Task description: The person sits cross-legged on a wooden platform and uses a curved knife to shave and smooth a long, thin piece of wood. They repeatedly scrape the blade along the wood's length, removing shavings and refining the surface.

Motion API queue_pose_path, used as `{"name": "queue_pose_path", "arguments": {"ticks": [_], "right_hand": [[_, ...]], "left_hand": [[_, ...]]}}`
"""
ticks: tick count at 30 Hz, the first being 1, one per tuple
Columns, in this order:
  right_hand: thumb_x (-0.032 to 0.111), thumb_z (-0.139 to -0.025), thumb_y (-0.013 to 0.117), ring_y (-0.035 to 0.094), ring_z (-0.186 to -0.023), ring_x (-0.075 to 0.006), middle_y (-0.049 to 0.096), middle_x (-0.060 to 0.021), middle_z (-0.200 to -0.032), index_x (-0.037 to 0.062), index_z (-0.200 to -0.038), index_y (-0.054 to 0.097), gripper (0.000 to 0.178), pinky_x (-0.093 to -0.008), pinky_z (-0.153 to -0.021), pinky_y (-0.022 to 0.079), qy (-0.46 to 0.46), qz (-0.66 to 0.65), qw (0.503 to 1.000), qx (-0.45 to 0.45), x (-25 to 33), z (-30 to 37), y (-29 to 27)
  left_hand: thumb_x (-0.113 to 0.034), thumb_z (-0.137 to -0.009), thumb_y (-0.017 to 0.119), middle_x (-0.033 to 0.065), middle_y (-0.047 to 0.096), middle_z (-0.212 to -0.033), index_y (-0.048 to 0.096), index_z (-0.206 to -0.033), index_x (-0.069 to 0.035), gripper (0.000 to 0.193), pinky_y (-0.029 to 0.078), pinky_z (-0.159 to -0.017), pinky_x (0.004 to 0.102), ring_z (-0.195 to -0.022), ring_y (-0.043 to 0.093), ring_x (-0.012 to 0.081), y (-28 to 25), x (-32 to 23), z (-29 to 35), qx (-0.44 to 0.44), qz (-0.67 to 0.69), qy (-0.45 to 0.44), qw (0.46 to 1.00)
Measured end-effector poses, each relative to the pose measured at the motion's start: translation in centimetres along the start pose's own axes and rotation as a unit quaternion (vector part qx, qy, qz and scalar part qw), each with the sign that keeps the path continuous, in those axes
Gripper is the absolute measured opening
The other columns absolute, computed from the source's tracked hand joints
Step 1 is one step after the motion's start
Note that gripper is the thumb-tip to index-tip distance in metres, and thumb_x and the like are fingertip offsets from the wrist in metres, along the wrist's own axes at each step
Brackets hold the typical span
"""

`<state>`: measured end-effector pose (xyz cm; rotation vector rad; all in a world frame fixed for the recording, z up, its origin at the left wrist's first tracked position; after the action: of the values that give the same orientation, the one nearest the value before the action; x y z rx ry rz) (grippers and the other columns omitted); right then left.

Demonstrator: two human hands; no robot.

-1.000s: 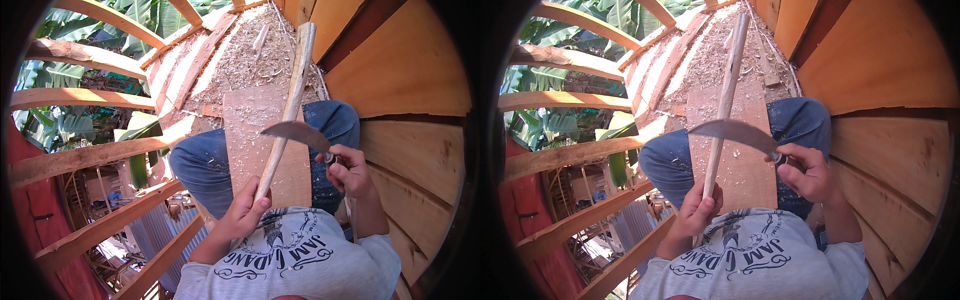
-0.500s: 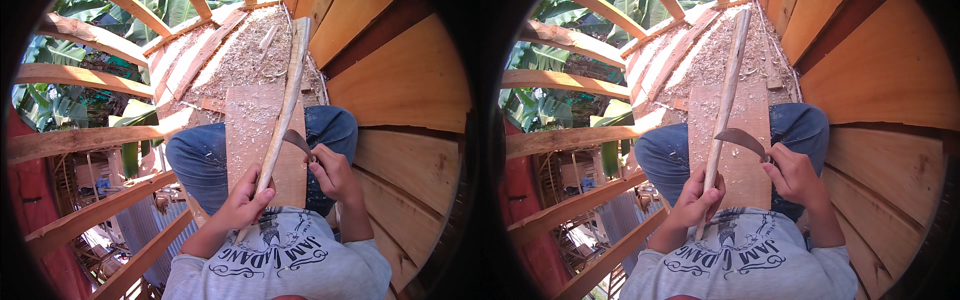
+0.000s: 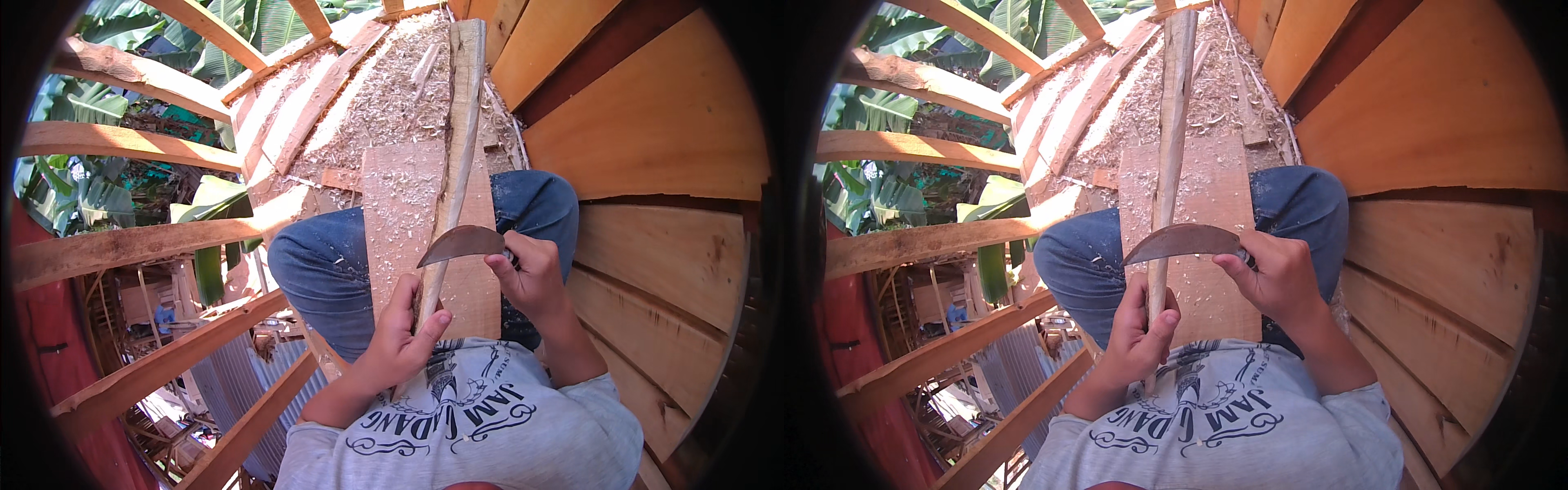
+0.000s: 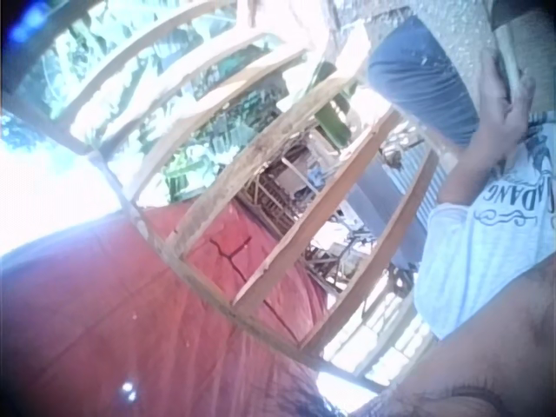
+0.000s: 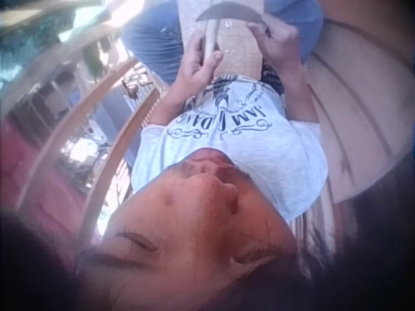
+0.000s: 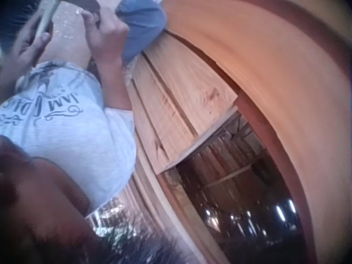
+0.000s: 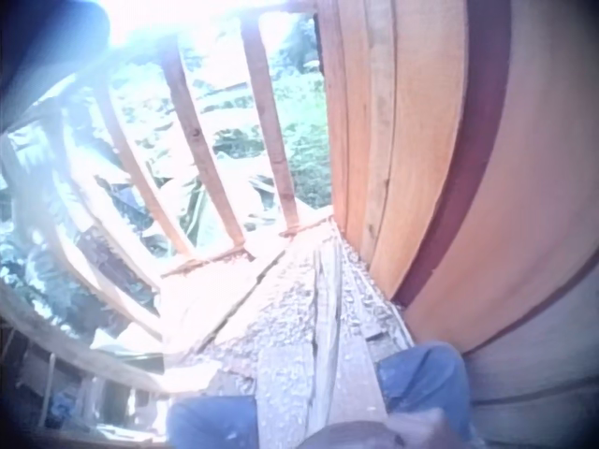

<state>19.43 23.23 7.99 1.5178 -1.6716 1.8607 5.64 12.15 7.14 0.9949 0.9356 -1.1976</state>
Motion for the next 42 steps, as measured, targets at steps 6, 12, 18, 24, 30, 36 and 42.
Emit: {"name": "queue_pose_path", "arguments": {"ticks": [6,12,18,24,30,36,42], "right_hand": [[0.048,-0.081,0.065,0.052,-0.044,-0.0288,0.046,-0.0107,-0.051,0.0038,-0.064,0.051,0.049,-0.0347,-0.041,0.039,-0.022,0.035,0.998,-0.038,0.4,-0.4,-0.5],[0.058,-0.077,0.063,0.049,-0.042,-0.0278,0.043,-0.0099,-0.05,0.0045,-0.059,0.046,0.059,-0.0343,-0.041,0.038,-0.042,0.053,0.997,-0.021,1.0,-0.5,-0.2],[0.073,-0.067,0.06,0.046,-0.041,-0.027,0.039,-0.0094,-0.047,0.005,-0.055,0.043,0.071,-0.0337,-0.041,0.035,0.0,0.065,0.996,-0.062,-1.6,-1.7,-1.1],[0.073,-0.068,0.06,0.041,-0.041,-0.0252,0.037,-0.0097,-0.047,0.0044,-0.055,0.042,0.072,-0.0336,-0.041,0.032,0.012,0.124,0.984,-0.13,-3.9,-3.4,-2.9],[0.07,-0.072,0.06,0.04,-0.041,-0.0255,0.036,-0.0111,-0.047,0.0032,-0.056,0.042,0.071,-0.0337,-0.041,0.032,0.047,0.081,0.986,-0.134,-3.9,-2.8,-2.8],[0.068,-0.072,0.061,0.047,-0.041,-0.0281,0.04,-0.0096,-0.046,0.0041,-0.055,0.046,0.068,-0.0331,-0.041,0.037,0.03,-0.002,0.998,-0.047,-1.6,-0.8,0.8],[0.076,-0.062,0.061,0.048,-0.039,-0.0238,0.04,-0.0063,-0.044,0.0064,-0.054,0.043,0.073,-0.033,-0.039,0.036,-0.019,0.091,0.992,-0.085,-1.5,-1.6,0.6]], "left_hand": [[-0.015,-0.091,0.058,0.0082,0.055,-0.074,0.041,-0.103,0.001,0.026,0.043,-0.059,0.0274,-0.066,0.052,0.0114,0.2,-1.1,0.6,-0.014,-0.099,0.018,0.995],[-0.015,-0.091,0.056,0.0096,0.053,-0.071,0.04,-0.105,0.002,0.027,0.042,-0.056,0.0297,-0.061,0.053,0.0158,0.2,-1.2,0.8,-0.021,-0.119,0.042,0.992],[-0.018,-0.093,0.055,0.0122,0.049,-0.067,0.039,-0.106,0.002,0.029,0.04,-0.052,0.0323,-0.057,0.051,0.0195,0.9,-1.0,0.5,-0.009,-0.13,0.053,0.99],[-0.019,-0.093,0.053,0.0121,0.046,-0.067,0.04,-0.105,0.002,0.027,0.038,-0.052,0.0316,-0.057,0.048,0.0192,0.8,-0.6,0.5,-0.013,-0.135,0.032,0.99],[-0.02,-0.095,0.051,0.0052,0.047,-0.072,0.04,-0.104,0.0,0.025,0.035,-0.051,0.0268,-0.056,0.042,0.0129,1.3,0.8,0.4,0.031,-0.018,-0.039,0.999],[-0.033,-0.098,0.044,-0.0009,0.041,-0.072,0.039,-0.109,-0.001,0.035,0.031,-0.046,0.0185,-0.054,0.036,0.004,1.6,1.2,0.0,0.103,0.186,-0.071,0.975],[-0.044,-0.096,0.044,0.0015,0.037,-0.068,0.034,-0.094,-0.005,0.041,0.024,-0.035,0.0174,-0.043,0.03,0.0033,1.9,0.8,-0.2,0.056,0.115,-0.021,0.992]]}}
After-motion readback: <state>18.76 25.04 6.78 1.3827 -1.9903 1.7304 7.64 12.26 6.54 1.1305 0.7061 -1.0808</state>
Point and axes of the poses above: each hand's wrist, its own z-axis away from the middle knuckle, its own y-axis out of the palm, x = y × z, the point moved 8 cm from there along -z, towards the middle knuckle
